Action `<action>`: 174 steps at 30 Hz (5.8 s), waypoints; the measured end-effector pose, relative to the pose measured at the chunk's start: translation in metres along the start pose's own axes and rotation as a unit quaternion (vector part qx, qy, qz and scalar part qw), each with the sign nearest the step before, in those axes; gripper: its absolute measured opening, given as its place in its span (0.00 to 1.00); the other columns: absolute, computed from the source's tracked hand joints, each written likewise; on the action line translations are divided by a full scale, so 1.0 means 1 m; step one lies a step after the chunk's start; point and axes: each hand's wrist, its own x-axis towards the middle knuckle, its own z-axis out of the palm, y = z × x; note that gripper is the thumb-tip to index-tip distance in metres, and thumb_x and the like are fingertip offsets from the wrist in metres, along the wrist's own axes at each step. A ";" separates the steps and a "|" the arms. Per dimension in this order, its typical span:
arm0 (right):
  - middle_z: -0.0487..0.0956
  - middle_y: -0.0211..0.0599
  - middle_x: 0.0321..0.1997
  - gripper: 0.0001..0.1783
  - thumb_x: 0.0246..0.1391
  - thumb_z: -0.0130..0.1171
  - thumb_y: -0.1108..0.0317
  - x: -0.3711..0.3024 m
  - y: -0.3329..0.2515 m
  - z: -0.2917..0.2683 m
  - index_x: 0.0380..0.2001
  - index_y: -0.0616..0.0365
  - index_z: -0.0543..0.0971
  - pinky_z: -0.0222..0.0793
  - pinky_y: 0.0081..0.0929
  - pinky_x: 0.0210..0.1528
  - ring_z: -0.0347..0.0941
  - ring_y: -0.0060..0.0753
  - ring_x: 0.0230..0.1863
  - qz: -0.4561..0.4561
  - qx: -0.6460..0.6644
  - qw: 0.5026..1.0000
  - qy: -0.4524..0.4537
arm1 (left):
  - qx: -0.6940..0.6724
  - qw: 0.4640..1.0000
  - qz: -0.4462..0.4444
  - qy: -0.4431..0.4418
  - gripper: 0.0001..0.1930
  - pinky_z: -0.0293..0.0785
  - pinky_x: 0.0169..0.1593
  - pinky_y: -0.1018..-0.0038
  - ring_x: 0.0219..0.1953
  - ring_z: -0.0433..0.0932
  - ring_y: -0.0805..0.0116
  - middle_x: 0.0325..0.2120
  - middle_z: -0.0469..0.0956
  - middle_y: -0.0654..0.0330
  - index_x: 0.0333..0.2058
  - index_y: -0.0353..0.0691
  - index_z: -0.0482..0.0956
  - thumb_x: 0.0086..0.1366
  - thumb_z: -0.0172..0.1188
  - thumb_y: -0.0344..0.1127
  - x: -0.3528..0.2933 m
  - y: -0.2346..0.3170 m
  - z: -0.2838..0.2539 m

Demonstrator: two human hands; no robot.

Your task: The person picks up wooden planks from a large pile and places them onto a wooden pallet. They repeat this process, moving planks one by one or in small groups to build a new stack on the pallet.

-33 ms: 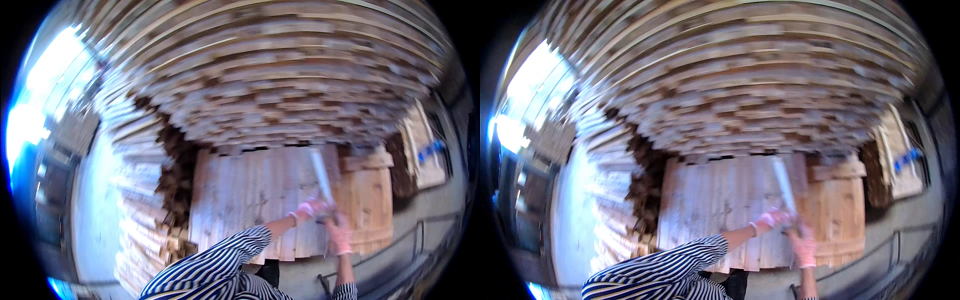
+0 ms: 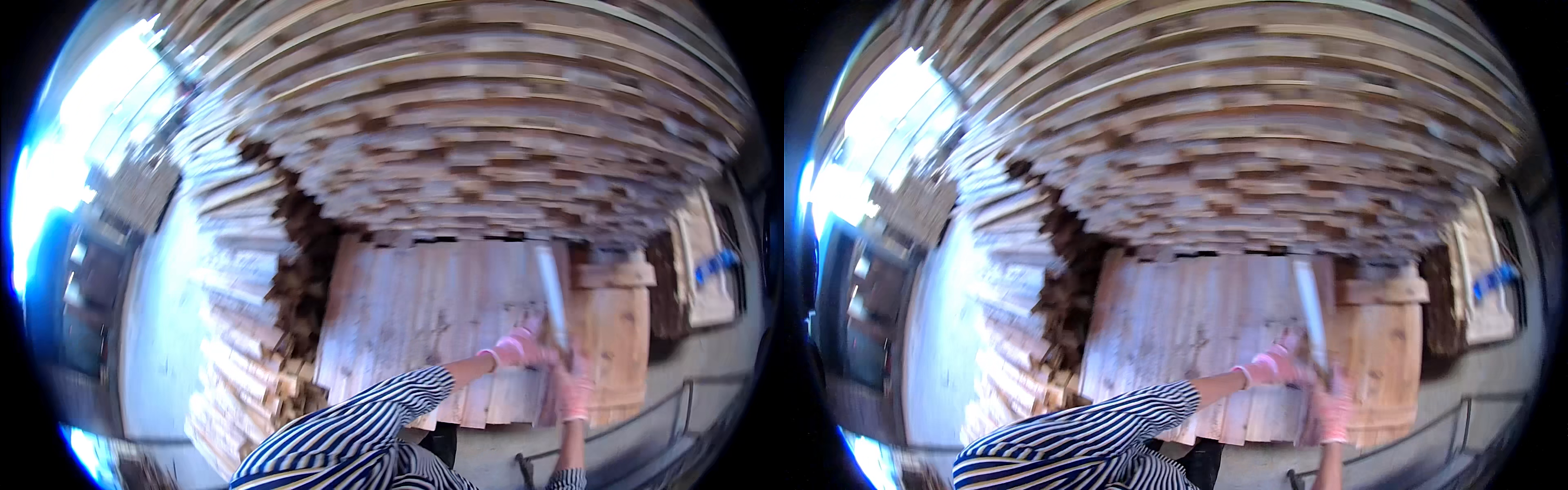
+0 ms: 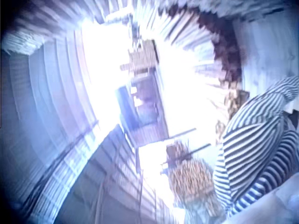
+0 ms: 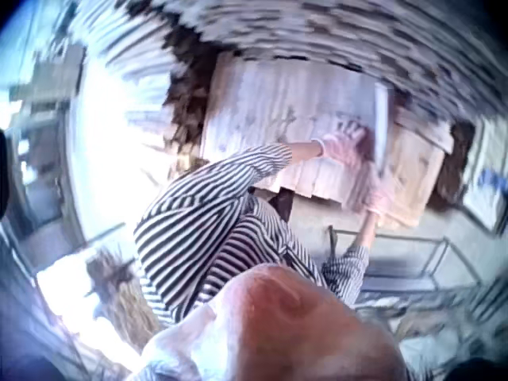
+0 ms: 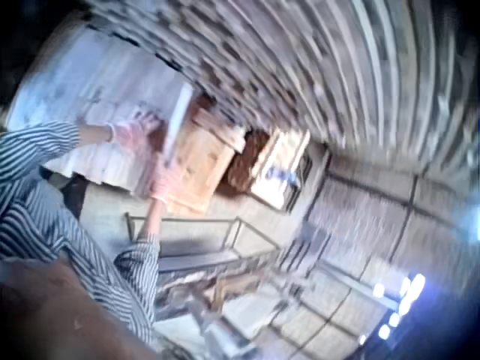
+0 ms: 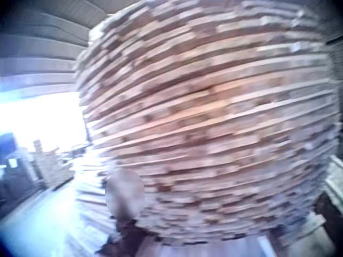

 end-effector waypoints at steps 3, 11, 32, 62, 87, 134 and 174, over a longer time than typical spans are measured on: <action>0.70 0.60 0.66 0.33 0.59 0.66 0.55 0.034 0.020 -0.020 0.65 0.53 0.73 0.63 0.43 0.67 0.68 0.59 0.65 -0.010 -0.117 0.993 0.021 | 0.233 0.971 0.032 -0.038 0.75 0.30 0.77 0.47 0.78 0.31 0.40 0.76 0.36 0.40 0.75 0.34 0.36 0.42 0.69 0.74 -0.022 -0.034 0.002; 0.68 0.59 0.68 0.30 0.71 0.48 0.51 0.043 0.063 0.039 0.71 0.49 0.66 0.61 0.46 0.67 0.65 0.62 0.66 -0.110 -0.228 0.967 0.043 | 0.141 0.980 0.134 0.044 0.72 0.33 0.77 0.46 0.77 0.36 0.37 0.75 0.38 0.37 0.75 0.36 0.39 0.40 0.73 0.62 -0.014 -0.082 0.025; 0.64 0.50 0.72 0.35 0.56 0.67 0.68 -0.077 -0.294 0.297 0.67 0.57 0.69 0.56 0.46 0.72 0.59 0.54 0.72 -0.340 -0.026 0.919 -0.200 | -0.509 0.369 -0.472 0.618 0.56 0.65 0.68 0.55 0.68 0.65 0.43 0.68 0.62 0.39 0.67 0.33 0.57 0.47 0.79 0.53 -0.433 -0.406 -0.280; 0.69 0.57 0.69 0.77 0.38 0.81 0.43 -0.222 -0.534 0.505 0.75 0.70 0.41 0.61 0.33 0.71 0.65 0.45 0.70 -0.038 0.139 0.693 -0.706 | -0.660 0.516 -0.008 0.545 0.43 0.62 0.69 0.70 0.63 0.70 0.67 0.63 0.73 0.55 0.68 0.33 0.65 0.64 0.69 0.56 -0.583 -0.382 -0.118; 0.71 0.53 0.66 0.66 0.36 0.77 0.40 -0.100 -0.354 0.193 0.73 0.56 0.54 0.66 0.39 0.68 0.70 0.52 0.66 -0.180 0.091 0.927 -0.317 | -0.332 0.835 0.163 0.406 0.32 0.80 0.50 0.65 0.46 0.82 0.60 0.45 0.82 0.59 0.53 0.37 0.78 0.50 0.79 0.42 -0.337 -0.194 -0.188; 0.71 0.61 0.62 0.42 0.58 0.54 0.32 0.058 0.007 -0.073 0.66 0.48 0.69 0.69 0.56 0.58 0.70 0.65 0.61 -0.030 -0.100 0.995 -0.005 | -0.718 0.695 -0.029 -0.016 0.37 0.75 0.49 0.55 0.47 0.75 0.56 0.46 0.76 0.60 0.51 0.48 0.71 0.58 0.64 0.72 0.099 0.038 0.047; 0.76 0.52 0.57 0.31 0.69 0.44 0.44 0.138 0.138 -0.095 0.73 0.29 0.62 0.66 0.47 0.62 0.72 0.55 0.60 0.098 -0.152 0.979 0.096 | 0.262 0.927 0.268 0.013 0.54 0.38 0.76 0.43 0.77 0.44 0.43 0.73 0.52 0.46 0.73 0.45 0.56 0.50 0.72 0.53 -0.003 0.065 0.216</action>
